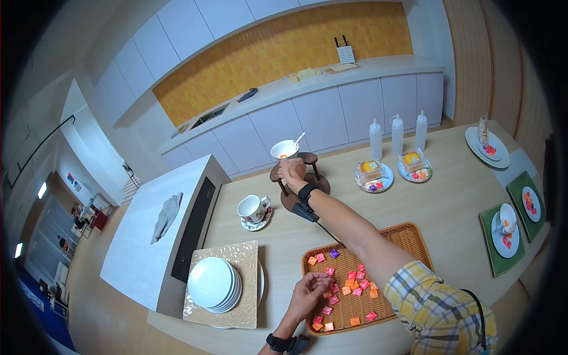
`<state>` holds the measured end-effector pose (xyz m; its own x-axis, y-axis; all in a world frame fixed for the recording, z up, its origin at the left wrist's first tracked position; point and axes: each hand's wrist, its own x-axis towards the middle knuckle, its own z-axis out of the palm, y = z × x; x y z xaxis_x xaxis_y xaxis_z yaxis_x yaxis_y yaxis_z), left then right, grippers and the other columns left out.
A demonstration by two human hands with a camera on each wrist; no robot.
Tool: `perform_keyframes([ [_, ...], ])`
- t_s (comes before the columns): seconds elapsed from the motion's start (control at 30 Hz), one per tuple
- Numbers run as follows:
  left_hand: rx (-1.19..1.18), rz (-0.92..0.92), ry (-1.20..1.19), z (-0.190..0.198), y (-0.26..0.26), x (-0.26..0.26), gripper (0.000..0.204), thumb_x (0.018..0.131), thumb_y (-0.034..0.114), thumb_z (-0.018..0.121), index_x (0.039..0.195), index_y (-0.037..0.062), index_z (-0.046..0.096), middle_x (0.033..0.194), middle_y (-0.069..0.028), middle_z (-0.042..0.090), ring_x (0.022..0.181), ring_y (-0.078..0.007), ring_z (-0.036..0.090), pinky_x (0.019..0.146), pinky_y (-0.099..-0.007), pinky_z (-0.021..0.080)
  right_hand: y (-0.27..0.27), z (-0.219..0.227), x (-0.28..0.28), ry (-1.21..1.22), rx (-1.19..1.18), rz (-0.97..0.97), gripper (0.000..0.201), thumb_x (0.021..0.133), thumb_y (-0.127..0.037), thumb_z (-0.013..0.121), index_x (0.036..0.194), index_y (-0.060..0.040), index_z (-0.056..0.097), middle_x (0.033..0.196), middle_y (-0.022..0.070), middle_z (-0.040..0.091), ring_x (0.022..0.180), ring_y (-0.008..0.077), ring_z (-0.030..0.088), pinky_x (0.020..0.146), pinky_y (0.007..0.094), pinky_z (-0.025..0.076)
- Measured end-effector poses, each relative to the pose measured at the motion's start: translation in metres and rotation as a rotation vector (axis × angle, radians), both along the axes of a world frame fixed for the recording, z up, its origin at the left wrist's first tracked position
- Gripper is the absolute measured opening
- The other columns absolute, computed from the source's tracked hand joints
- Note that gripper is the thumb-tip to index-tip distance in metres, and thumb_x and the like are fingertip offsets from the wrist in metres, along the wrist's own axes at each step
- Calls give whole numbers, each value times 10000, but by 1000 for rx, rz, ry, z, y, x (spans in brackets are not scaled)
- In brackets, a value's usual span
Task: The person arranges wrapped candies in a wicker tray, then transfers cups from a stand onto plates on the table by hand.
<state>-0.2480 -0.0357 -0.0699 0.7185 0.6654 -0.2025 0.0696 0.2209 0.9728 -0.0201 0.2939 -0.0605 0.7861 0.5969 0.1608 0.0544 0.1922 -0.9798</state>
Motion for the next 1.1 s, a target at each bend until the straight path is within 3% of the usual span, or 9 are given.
perform_keyframes([
  [0.07, 16, 2, -15, -5, 2, 1, 202, 919, 36, 541, 1104, -42, 522, 1011, -95, 632, 934, -116, 601, 828, -231, 497, -31, 21, 2, 18, 47, 67, 315, 786, -253, 594, 654, 29, 642, 636, 201, 645, 621, 333, 666, 634, 398, 561],
  [0.13, 30, 4, -30, -5, 2, 2, 199, 918, 32, 539, 1102, -43, 522, 1007, -95, 632, 924, -116, 602, 819, -232, 500, -57, 34, 5, 270, 127, 172, 270, 775, -182, 589, 617, 34, 631, 545, 152, 620, 488, 244, 646, 486, 326, 557],
  [0.23, 34, -2, -21, -3, 1, 3, 198, 912, 27, 540, 1097, -43, 523, 994, -94, 633, 911, -116, 603, 803, -232, 503, -71, 35, 23, 300, 116, 284, 234, 764, -123, 590, 609, 48, 620, 543, 130, 615, 454, 202, 633, 417, 277, 541],
  [0.43, 56, 9, -23, -3, 3, 6, 203, 903, 31, 551, 1095, -31, 526, 959, -89, 629, 863, -140, 627, 732, -257, 527, -160, 66, 45, 253, -7, 439, 165, 772, -38, 568, 793, 121, 606, 732, 202, 658, 608, 255, 677, 537, 307, 591],
  [0.5, 66, 37, -22, 9, 2, 10, 166, 904, 51, 560, 1060, -5, 542, 932, -61, 622, 823, -124, 619, 697, -240, 517, -192, 74, 56, 157, -136, 575, 211, 849, -61, 527, 917, 130, 587, 847, 221, 650, 736, 273, 683, 655, 298, 598],
  [0.6, 74, 42, -68, 15, 11, 21, 172, 902, 77, 585, 1057, 9, 548, 888, -25, 599, 755, -79, 571, 638, -210, 473, -245, 81, 71, 136, -197, 638, 221, 873, -74, 506, 921, 127, 585, 850, 224, 648, 757, 269, 683, 670, 294, 599],
  [0.77, 188, -44, -54, 30, 11, 51, 212, 901, 114, 600, 1086, 23, 548, 963, -39, 633, 864, -105, 599, 710, -236, 486, -340, 90, 94, 146, -223, 721, 220, 901, -95, 500, 910, 107, 584, 879, 229, 646, 791, 259, 680, 710, 318, 589],
  [1.1, 210, -304, -51, 53, -58, 139, 231, 917, 127, 577, 1121, 28, 528, 1005, -38, 599, 886, -122, 585, 732, -252, 490, -546, 103, 132, 96, -321, 587, 223, 913, -89, 488, 909, 99, 608, 910, 206, 657, 815, 234, 680, 740, 311, 581],
])
